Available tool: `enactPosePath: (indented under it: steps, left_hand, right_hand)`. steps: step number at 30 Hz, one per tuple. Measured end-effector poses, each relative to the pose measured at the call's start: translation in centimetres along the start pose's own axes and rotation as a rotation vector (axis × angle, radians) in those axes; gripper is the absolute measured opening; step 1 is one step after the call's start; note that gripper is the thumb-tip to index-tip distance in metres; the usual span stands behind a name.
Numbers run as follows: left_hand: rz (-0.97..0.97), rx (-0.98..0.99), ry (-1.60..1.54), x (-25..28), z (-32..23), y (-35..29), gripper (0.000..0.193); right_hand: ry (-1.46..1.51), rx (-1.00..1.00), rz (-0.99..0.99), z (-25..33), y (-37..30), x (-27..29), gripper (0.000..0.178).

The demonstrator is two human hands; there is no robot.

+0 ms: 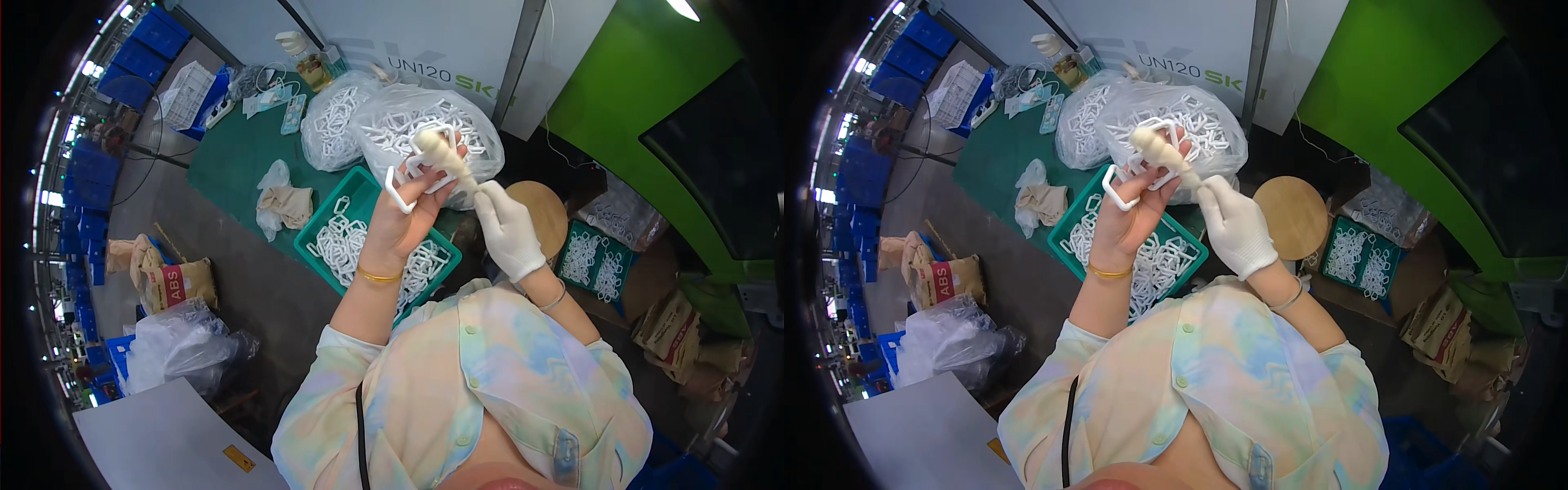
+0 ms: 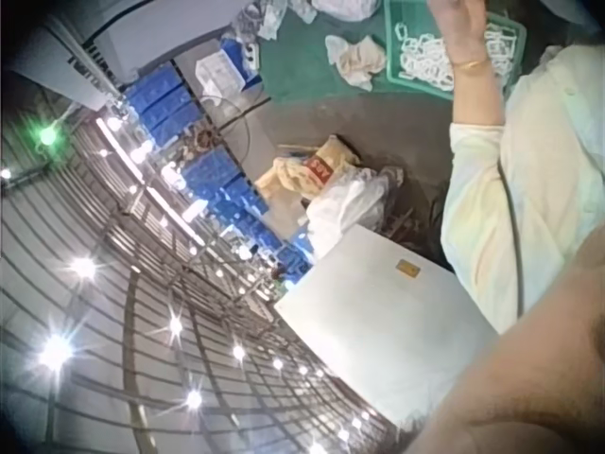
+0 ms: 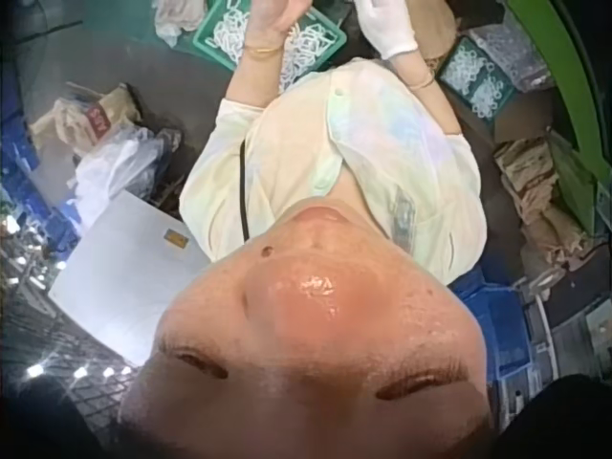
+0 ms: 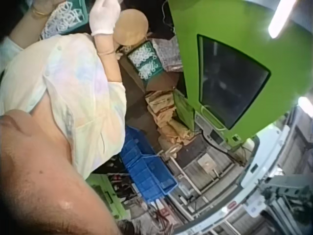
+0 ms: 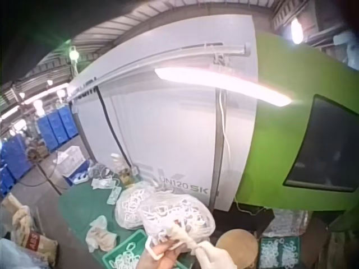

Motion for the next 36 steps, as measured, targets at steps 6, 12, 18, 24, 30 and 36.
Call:
enactPosePath:
  steps: [6,12,18,24,30,36]
  left_hand:
    - [-0.028,-0.057,0.104,1.9,-0.4,1.4,0.048]
    - [0.029,-0.099,0.048,1.0,-1.3,2.7,0.048]
    - [-0.020,-0.024,-0.204,1.3,-1.1,4.0,0.059]
    - [-0.002,0.064,-0.510,1.1,-1.3,4.7,0.068]
    - [-0.043,0.027,-0.538,1.5,-2.0,5.4,0.072]
    - [-0.008,0.018,-0.451,1.6,-2.9,6.8,0.069]
  right_hand:
    - [0.036,-0.036,-0.055,-0.1,1.1,0.7,0.017]
    - [0.083,-0.087,-0.069,-0.4,2.0,0.9,0.017]
    - [0.043,-0.062,-0.060,-0.7,2.4,0.2,0.019]
    - [0.108,-0.089,-0.039,-0.7,2.1,0.0,0.019]
    - [-0.018,-0.094,-0.119,-2.0,2.6,1.1,0.016]
    - [0.012,-0.170,-0.184,-4.6,3.5,4.6,0.024]
Point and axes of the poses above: each hand's wrist, its own y-axis towards the middle knuckle, its own x-axis out of the back of the hand, z = x × y, the point moved 10 cm from there along y, towards the middle knuckle, and after that the axes turned 13 degrees about -x, right-handed, at the moved point
